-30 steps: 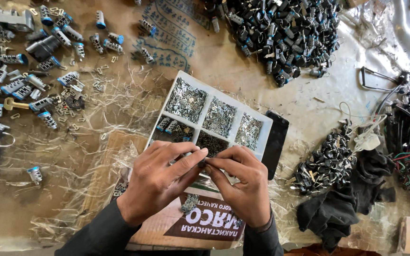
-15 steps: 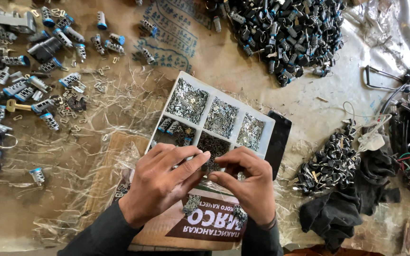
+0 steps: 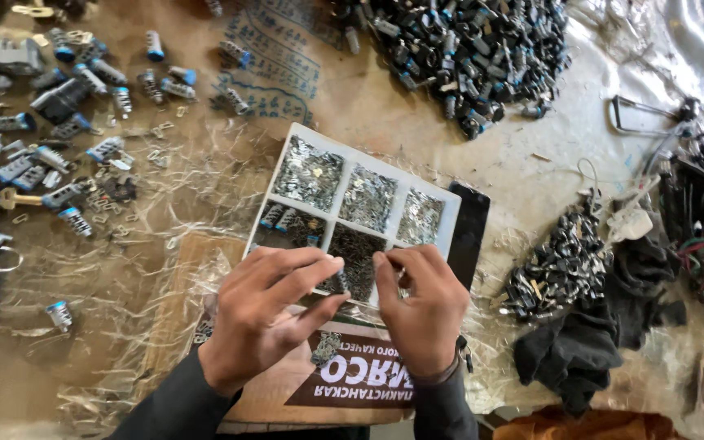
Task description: The person sits at a workbench covered with piles of small metal connector parts and picks individual components from a compartment tray. They fit and press the small parts together by hand to build complete connector assemblies, setting finished pieces aside and repeating the cycle.
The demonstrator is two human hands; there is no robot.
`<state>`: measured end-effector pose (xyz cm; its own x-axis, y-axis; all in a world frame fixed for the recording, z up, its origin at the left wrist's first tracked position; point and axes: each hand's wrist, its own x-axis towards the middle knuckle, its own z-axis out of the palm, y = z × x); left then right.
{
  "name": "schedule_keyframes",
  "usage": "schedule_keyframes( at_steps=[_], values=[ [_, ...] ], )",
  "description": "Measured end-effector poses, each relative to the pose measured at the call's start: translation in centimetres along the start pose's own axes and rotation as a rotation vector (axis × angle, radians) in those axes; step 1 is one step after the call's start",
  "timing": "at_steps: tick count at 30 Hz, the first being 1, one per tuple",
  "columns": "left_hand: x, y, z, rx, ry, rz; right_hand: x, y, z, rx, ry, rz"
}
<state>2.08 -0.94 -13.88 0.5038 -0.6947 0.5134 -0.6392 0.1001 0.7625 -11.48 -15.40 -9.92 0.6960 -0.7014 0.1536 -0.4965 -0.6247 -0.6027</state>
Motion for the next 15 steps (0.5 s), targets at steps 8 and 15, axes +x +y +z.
schedule_keyframes(
  at_steps=[8,15],
  values=[
    [-0.5,0.9,0.6,-0.071,0.0,-0.105,-10.1,0.0,-4.1,0.546,-0.257,0.05],
    [0.5,3.5,-2.8,-0.242,-0.105,-0.244,-20.3,2.9,-1.8,0.261,-0.709,0.436]
  ],
)
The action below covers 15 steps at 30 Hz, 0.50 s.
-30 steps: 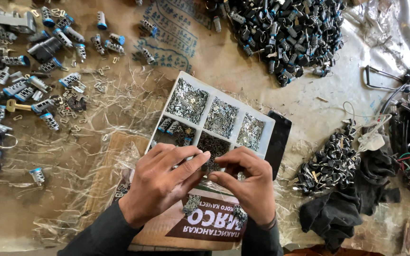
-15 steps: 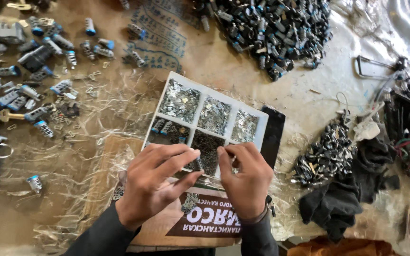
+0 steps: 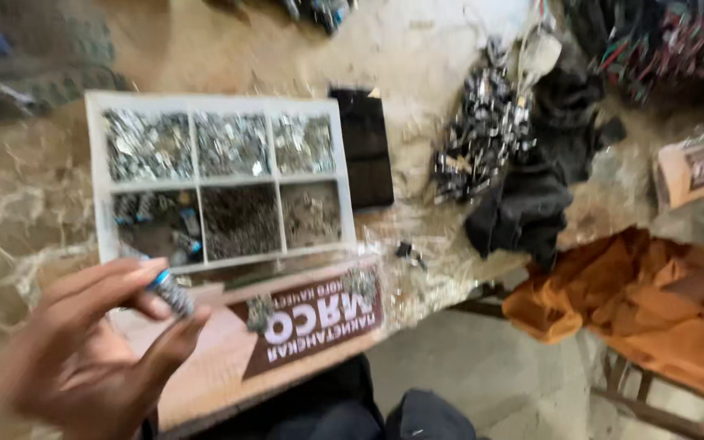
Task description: The person sits at a workbench covered with piles of small metal connector parts and picks individual components from a compartment tray. They fit and press the small parts together by hand to build complete connector assemblies, setting finished pieces aside and repeating the cycle.
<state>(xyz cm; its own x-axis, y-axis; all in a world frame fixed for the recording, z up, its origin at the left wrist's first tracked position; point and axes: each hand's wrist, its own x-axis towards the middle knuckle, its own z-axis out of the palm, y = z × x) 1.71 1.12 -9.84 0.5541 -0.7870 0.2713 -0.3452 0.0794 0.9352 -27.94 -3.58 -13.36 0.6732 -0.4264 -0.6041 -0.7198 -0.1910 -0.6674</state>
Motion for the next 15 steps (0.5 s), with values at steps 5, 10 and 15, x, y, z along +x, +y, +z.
schedule_keyframes(
  at_steps=[5,10,15],
  values=[
    [-1.7,1.1,-1.9,0.017,-0.364,0.392,-0.6,-1.5,0.5,-0.278,0.076,0.025],
    [-8.8,-0.5,0.6,-0.016,-0.251,0.35,2.1,-3.9,1.7,0.425,0.525,-0.722],
    [-13.2,-3.7,-0.7,-0.117,0.026,0.243,4.2,-5.3,6.5,0.929,0.327,-0.259]
  ],
)
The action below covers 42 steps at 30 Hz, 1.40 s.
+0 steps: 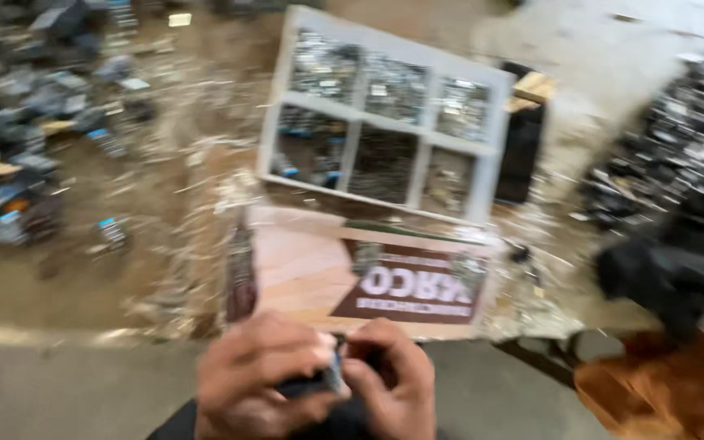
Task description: The person sits at a workbench covered with piles of small metal connector parts and picks individual components from a compartment tray. They fit and press the small parts together by hand to build complete connector assemblies, setting finished pieces aside and repeating the cycle.
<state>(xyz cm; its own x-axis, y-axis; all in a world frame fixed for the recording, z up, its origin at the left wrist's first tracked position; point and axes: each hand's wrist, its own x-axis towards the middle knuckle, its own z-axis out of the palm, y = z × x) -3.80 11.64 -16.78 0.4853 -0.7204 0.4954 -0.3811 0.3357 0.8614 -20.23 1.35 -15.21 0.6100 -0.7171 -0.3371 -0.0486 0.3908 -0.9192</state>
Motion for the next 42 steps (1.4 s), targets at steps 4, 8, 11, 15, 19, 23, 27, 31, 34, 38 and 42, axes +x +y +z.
schedule_keyframes(
  at_steps=[4,8,11,15,19,23,27,31,34,38,42],
  values=[
    [-0.3,1.0,-4.9,0.15,0.256,-0.19,1.7,0.8,1.9,-1.216,-0.133,-0.749],
    [-0.5,2.0,-7.8,0.229,0.364,-0.208,3.8,-0.3,3.9,-1.236,-0.195,-0.753],
    [-1.0,1.6,-7.6,0.194,0.381,-0.179,5.2,-0.8,5.5,-1.263,-0.237,-0.812],
    [-1.1,1.1,-6.6,0.165,0.333,-0.175,5.6,-0.6,6.0,-1.34,-0.262,-0.856],
    [-0.4,1.1,-6.1,0.158,0.276,-0.257,5.3,-0.1,5.2,-1.347,-0.257,-0.852],
    [0.1,1.0,-6.2,0.194,0.227,-0.231,5.3,-0.5,4.3,-1.327,-0.218,-0.787],
    [0.6,0.9,-6.4,0.182,0.237,-0.242,5.2,-1.3,3.7,-1.37,-0.124,-0.755],
    [1.2,0.9,-6.1,0.179,0.215,-0.241,5.5,-0.5,4.7,-1.311,-0.305,-0.857],
    [1.1,1.2,-6.0,0.212,0.199,-0.225,5.6,0.1,4.8,-1.33,-0.346,-0.886],
    [0.1,0.9,-5.7,0.157,0.198,-0.273,4.9,-0.1,2.0,-1.372,-0.227,-0.863],
    [-0.6,0.3,-4.4,0.119,0.182,-0.264,4.0,0.3,-1.8,-1.31,-0.177,-1.028]
  ],
)
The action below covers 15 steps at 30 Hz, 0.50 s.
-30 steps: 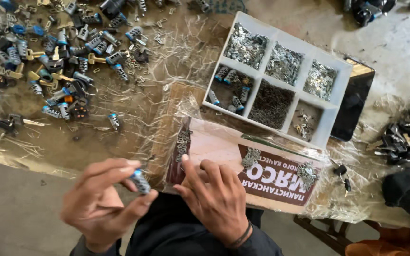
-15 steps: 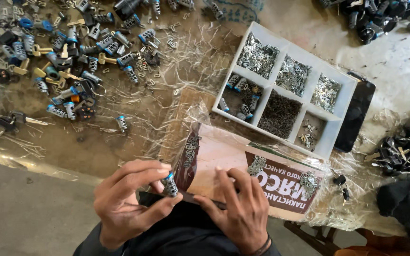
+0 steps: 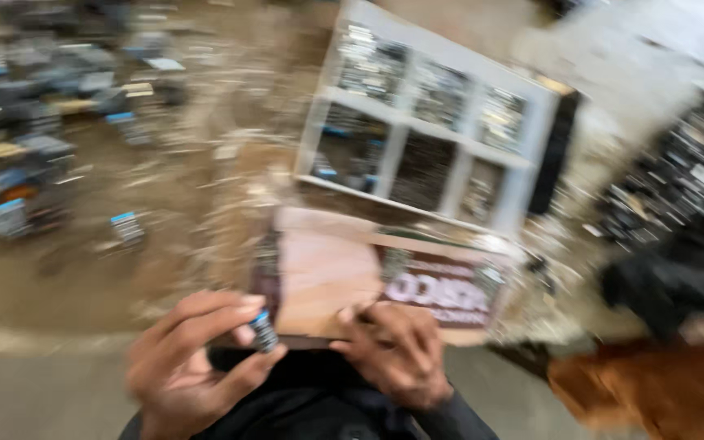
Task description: The person sits at a workbench covered with piles of small metal connector parts and picks individual components from a compartment tray. They fit and press the small parts together by hand to build complete connector assemblies, setting finished pieces aside and repeating the cycle.
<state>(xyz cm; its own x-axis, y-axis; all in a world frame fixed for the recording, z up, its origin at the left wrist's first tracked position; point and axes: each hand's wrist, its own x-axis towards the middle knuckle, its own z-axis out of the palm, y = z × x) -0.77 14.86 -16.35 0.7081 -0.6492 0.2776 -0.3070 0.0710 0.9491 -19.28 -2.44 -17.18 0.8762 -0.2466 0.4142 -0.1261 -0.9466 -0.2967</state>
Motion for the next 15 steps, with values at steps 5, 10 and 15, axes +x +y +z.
schedule_keyframes(
  at_steps=[5,10,15],
  values=[
    [0.3,0.2,1.4,0.016,-0.235,-0.134,-1.9,0.0,-0.3,0.02,-0.009,0.025],
    [1.1,-0.2,2.9,0.042,-0.288,0.039,-1.5,-0.8,0.2,-0.018,-0.071,0.081],
    [1.4,0.2,3.4,0.008,-0.168,0.073,-2.1,-0.9,0.1,0.024,0.003,0.165]
  ],
)
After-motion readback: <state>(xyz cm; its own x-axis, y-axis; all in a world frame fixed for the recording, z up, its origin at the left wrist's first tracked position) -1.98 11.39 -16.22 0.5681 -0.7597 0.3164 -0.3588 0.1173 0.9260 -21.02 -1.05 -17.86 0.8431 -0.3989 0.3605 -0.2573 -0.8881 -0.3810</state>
